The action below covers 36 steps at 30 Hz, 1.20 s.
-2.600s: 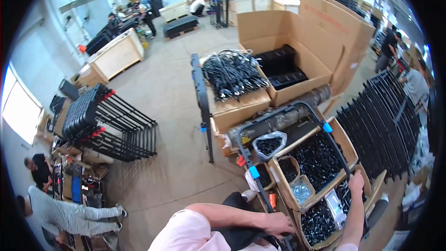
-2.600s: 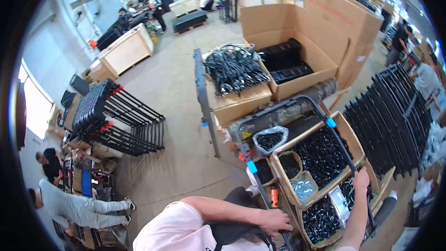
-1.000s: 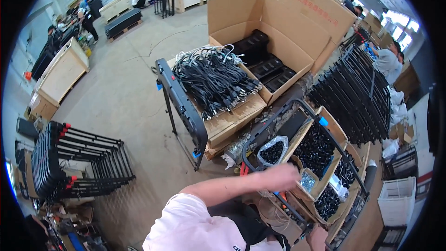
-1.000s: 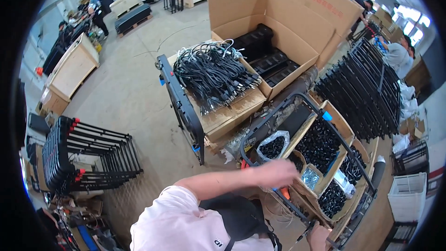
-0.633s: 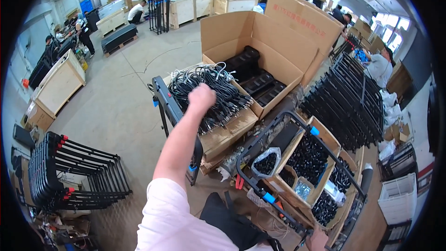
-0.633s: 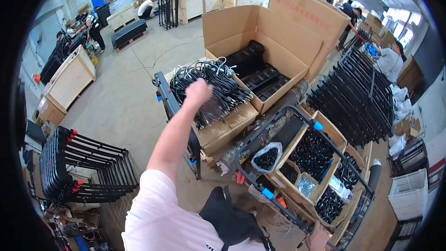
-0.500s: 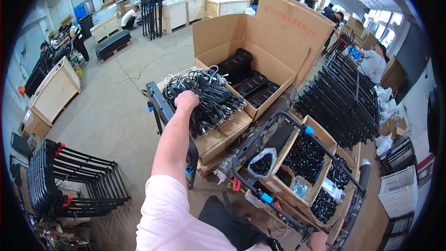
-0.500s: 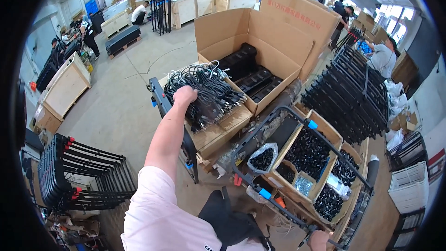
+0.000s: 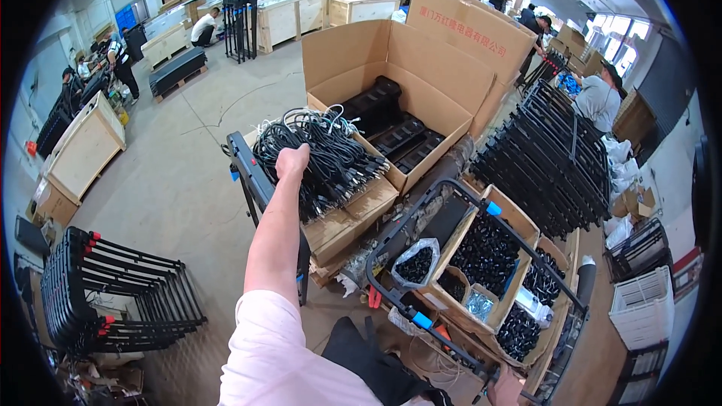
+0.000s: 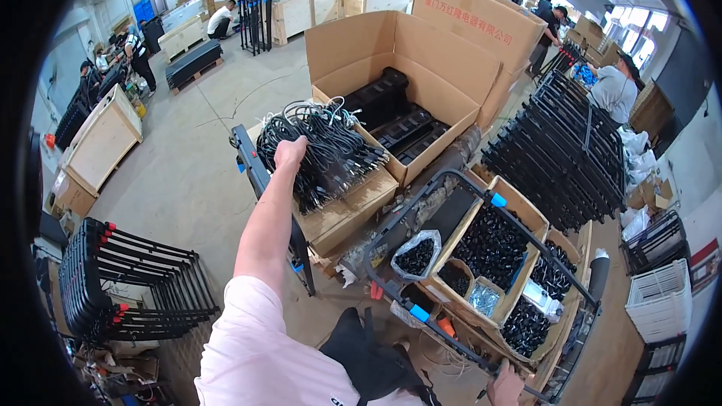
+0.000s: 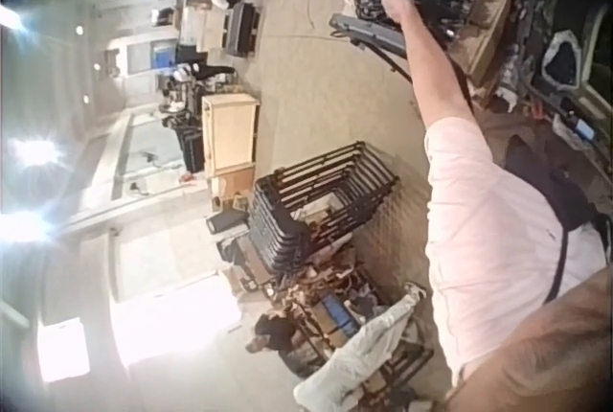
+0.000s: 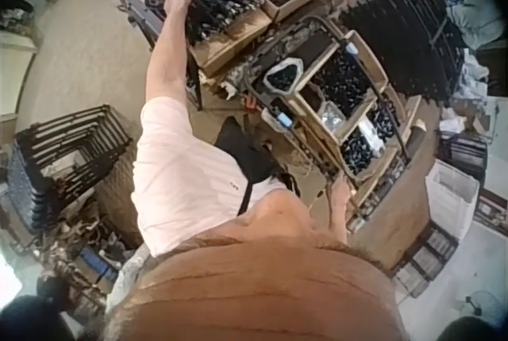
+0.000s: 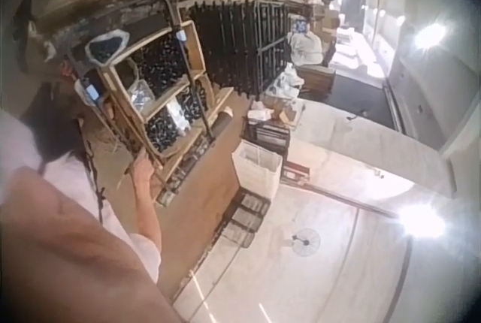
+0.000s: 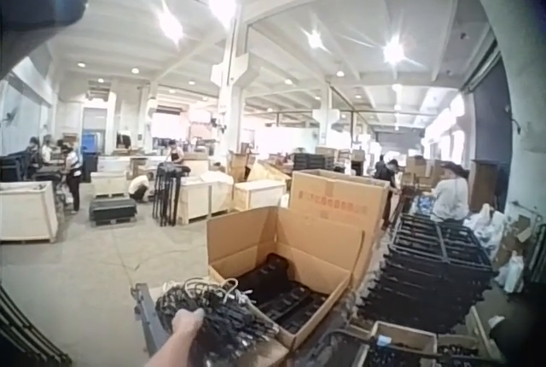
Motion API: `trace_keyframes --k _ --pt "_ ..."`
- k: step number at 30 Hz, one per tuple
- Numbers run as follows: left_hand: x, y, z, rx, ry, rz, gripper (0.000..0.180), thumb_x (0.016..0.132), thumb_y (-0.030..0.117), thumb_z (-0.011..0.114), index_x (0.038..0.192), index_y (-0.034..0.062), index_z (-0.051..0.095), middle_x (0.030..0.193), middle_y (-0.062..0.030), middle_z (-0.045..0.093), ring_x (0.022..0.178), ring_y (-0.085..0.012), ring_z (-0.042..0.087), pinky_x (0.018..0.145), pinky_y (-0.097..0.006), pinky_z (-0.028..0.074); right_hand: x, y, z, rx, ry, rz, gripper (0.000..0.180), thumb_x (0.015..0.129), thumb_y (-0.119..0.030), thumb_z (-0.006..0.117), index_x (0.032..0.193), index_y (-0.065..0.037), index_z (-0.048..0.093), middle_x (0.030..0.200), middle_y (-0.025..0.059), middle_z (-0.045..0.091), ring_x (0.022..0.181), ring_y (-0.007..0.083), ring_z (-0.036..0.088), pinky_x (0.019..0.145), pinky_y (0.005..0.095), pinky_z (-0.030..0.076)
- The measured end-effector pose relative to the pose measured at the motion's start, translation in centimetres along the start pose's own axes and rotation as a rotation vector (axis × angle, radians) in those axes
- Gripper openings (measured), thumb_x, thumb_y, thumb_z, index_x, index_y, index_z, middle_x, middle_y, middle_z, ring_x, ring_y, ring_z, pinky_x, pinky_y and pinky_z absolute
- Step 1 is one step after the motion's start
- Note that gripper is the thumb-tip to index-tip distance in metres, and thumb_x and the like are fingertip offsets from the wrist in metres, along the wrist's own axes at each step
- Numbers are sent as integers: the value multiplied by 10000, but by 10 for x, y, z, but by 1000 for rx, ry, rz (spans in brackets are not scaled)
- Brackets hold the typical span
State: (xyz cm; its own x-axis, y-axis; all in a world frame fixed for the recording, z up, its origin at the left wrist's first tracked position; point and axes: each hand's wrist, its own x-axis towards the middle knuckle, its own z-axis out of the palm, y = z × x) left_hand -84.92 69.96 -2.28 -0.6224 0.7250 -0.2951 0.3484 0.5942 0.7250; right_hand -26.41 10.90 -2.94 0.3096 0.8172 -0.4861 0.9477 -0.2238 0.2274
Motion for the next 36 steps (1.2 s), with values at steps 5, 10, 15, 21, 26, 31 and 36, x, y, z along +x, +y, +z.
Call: trace_keyframes --k 5,10,15,21,26,31,36 --pt "60 -30 -22 -730 20 96 246 851 183 767 917 -40 688 936 -138 707 630 -223 652 585 -408 574 28 1 37 -52 33 55 442 915 -281 684 1287 -46 656 1103 184 741 903 347 737 731 461 574" --pt "-3 26 -12 -1314 -187 -150 129 1005 102 690 1014 -23 659 884 -93 685 673 -250 670 600 -427 595 12 -1 13 -14 -222 175 506 851 -218 651 1324 -42 619 1140 195 713 1032 383 722 879 502 583" --pt "-42 45 -46 -1070 -20 395 202 1060 216 629 995 70 505 745 -31 587 628 -144 578 560 -322 489 -5 -15 -4 124 343 -130 265 866 -136 618 1087 -57 741 984 151 773 898 331 761 769 499 593" --pt "-160 105 -108 -1061 -107 953 222 1100 232 593 1130 12 592 800 -25 561 693 -128 539 640 -292 451 15 -12 -12 111 387 -136 331 850 -109 618 1179 -98 654 1025 137 734 903 328 743 743 476 597" --pt "-242 83 -73 -1008 -574 858 321 1134 261 510 1223 -31 610 789 -21 505 695 -137 510 633 -285 444 27 -8 -1 85 397 -18 215 853 -119 628 1061 -70 645 848 160 740 811 337 755 676 462 590" --pt "-320 -8 0 -626 -923 709 257 1090 256 593 1174 13 598 794 -14 615 667 -94 583 653 -270 505 28 -6 21 115 198 -44 199 929 -202 636 1048 -53 582 841 177 734 814 395 738 697 497 589" --pt "-377 -91 53 -442 -1372 573 203 1083 221 585 1176 41 580 806 13 593 709 -84 571 668 -265 486 27 -15 34 292 182 92 303 990 -319 629 1081 -39 555 843 208 739 816 392 745 738 513 597"
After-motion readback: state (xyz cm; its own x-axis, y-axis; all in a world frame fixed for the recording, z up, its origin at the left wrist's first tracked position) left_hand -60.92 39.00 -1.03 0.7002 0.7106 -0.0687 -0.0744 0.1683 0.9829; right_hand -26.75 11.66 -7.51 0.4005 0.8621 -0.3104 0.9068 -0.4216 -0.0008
